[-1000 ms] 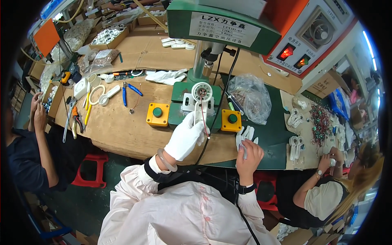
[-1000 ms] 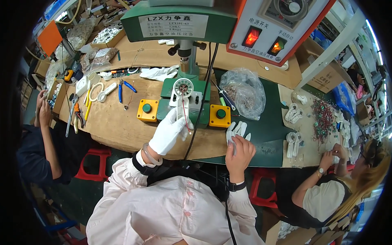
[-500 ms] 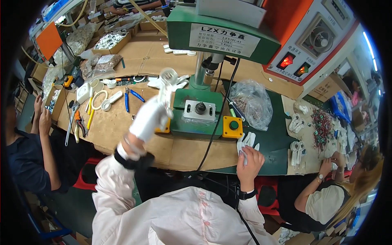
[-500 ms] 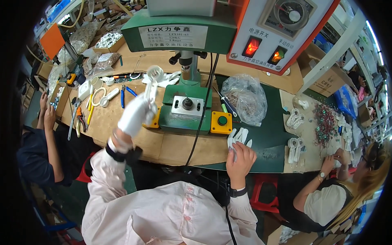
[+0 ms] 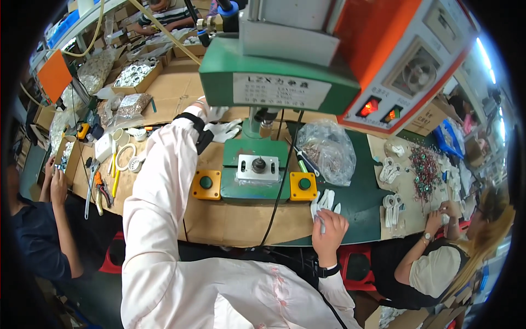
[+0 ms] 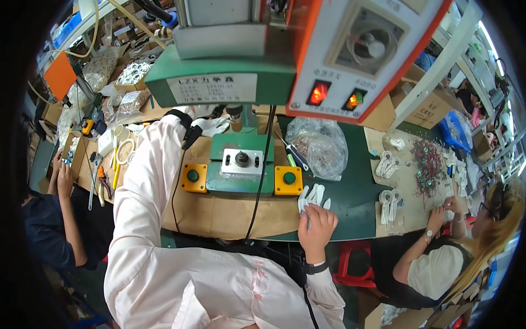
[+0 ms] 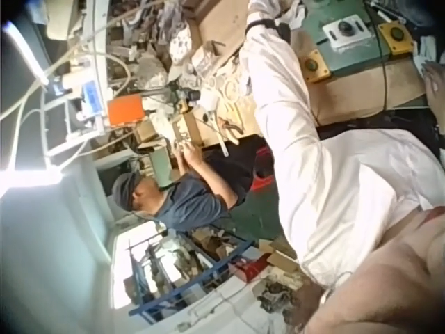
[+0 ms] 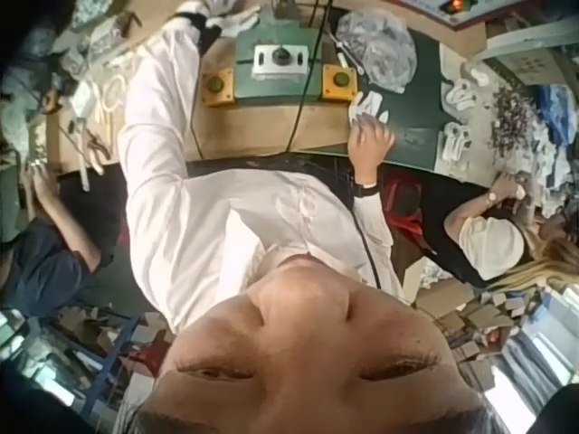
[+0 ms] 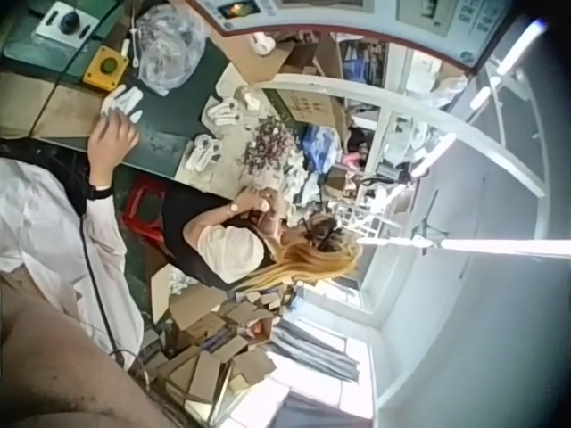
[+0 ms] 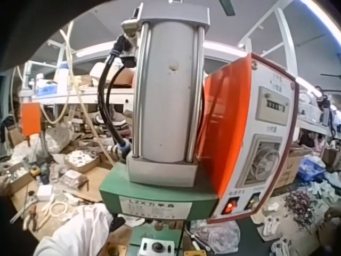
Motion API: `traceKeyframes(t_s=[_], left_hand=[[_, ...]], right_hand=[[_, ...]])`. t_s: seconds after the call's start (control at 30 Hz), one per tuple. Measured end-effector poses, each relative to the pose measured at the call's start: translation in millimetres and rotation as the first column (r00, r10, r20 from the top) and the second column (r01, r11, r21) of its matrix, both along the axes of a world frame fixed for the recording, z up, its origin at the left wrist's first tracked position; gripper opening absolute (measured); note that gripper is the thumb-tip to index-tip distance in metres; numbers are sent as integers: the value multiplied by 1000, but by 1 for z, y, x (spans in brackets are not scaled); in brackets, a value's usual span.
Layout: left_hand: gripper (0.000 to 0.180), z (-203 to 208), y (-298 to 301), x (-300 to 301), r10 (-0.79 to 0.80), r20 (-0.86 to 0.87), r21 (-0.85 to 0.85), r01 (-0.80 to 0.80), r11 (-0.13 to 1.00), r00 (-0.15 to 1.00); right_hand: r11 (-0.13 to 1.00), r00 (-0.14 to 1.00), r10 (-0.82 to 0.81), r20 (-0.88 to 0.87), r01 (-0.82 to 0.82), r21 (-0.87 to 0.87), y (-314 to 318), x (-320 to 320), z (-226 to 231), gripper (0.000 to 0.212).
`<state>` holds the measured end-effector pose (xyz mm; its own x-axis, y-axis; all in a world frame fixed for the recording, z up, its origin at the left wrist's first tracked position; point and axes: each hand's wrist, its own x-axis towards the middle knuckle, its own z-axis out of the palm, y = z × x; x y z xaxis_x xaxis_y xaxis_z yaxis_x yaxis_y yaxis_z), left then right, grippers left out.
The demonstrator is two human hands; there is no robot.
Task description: The person places a fan housing into a press, activates it with two buttons, and removes the housing. They then insert a motor and wires into the housing, press the components together by hand, and set the assembly aside.
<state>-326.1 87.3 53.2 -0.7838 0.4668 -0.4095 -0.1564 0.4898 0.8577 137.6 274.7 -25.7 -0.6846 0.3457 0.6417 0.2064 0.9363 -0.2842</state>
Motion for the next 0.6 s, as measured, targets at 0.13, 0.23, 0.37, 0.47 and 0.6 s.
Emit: traceKeyframes(t_s=[0.13,0.23,0.37,0.47,0.6], left_hand=[[12,8,2,-6,30,-176,-83,-45,996,984],[13,15,14,-5,9,-305,-140,-54,989,952],[15,5,-14,-2,-111,-471,-234,-3,972,875],[17,-41,-74,24,-282,-557,-316,115,942,781],[19,-34,-82,21,-412,-647,-397,178,901,641]], right_hand=[[1000,1000,8,1,-8,-13,-6,-1,3,19],[1000,1000,-7,-2,7,-11,-5,-1,4,18],[998,999,-51,-9,51,-25,-7,1,6,18],[991,993,-114,10,115,-74,-4,6,5,19],[984,996,-68,-61,56,-171,-2,3,12,21]])
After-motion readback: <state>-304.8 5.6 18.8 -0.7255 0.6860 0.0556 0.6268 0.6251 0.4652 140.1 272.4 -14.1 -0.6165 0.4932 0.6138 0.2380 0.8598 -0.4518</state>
